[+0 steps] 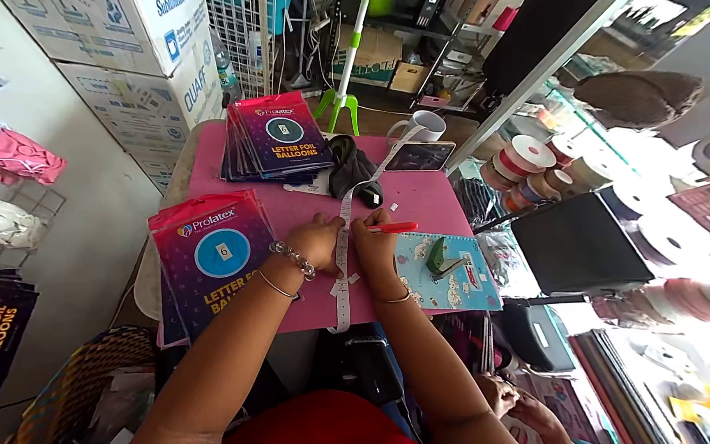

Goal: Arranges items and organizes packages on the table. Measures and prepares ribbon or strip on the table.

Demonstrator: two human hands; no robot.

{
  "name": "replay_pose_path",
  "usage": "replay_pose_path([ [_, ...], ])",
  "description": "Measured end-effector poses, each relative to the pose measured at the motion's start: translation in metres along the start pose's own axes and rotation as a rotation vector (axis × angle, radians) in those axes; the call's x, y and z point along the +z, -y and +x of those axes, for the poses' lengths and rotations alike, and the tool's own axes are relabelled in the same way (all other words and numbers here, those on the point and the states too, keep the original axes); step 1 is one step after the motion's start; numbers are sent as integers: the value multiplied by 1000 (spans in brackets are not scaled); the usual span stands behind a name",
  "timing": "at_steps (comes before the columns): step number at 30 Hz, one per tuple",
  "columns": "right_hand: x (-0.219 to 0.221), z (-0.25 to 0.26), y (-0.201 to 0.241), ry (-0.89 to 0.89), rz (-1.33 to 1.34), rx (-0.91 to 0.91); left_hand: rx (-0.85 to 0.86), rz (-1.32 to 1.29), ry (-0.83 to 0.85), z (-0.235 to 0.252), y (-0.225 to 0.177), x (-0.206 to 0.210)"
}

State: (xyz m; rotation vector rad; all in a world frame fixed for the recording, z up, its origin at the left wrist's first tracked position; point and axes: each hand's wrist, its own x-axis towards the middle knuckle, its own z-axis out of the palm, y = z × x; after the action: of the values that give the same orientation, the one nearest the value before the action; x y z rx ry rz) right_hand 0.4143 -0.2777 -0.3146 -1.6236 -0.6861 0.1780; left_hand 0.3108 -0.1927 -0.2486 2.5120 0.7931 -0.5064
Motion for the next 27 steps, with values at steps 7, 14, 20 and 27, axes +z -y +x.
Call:
replay_pose_path([
  [7, 1, -1, 5, 28, -148, -11, 6, -13, -15, -1, 1, 2],
  [14, 0, -1, 2, 21, -159, -49, 13, -28, -21, -1, 3, 3],
  [20, 1, -1, 2, 22, -136, -41, 10, -17, -14, -1, 3, 2],
  [27, 1, -2, 2, 0, -122, -44, 11, -24, -16, -1, 3, 3],
])
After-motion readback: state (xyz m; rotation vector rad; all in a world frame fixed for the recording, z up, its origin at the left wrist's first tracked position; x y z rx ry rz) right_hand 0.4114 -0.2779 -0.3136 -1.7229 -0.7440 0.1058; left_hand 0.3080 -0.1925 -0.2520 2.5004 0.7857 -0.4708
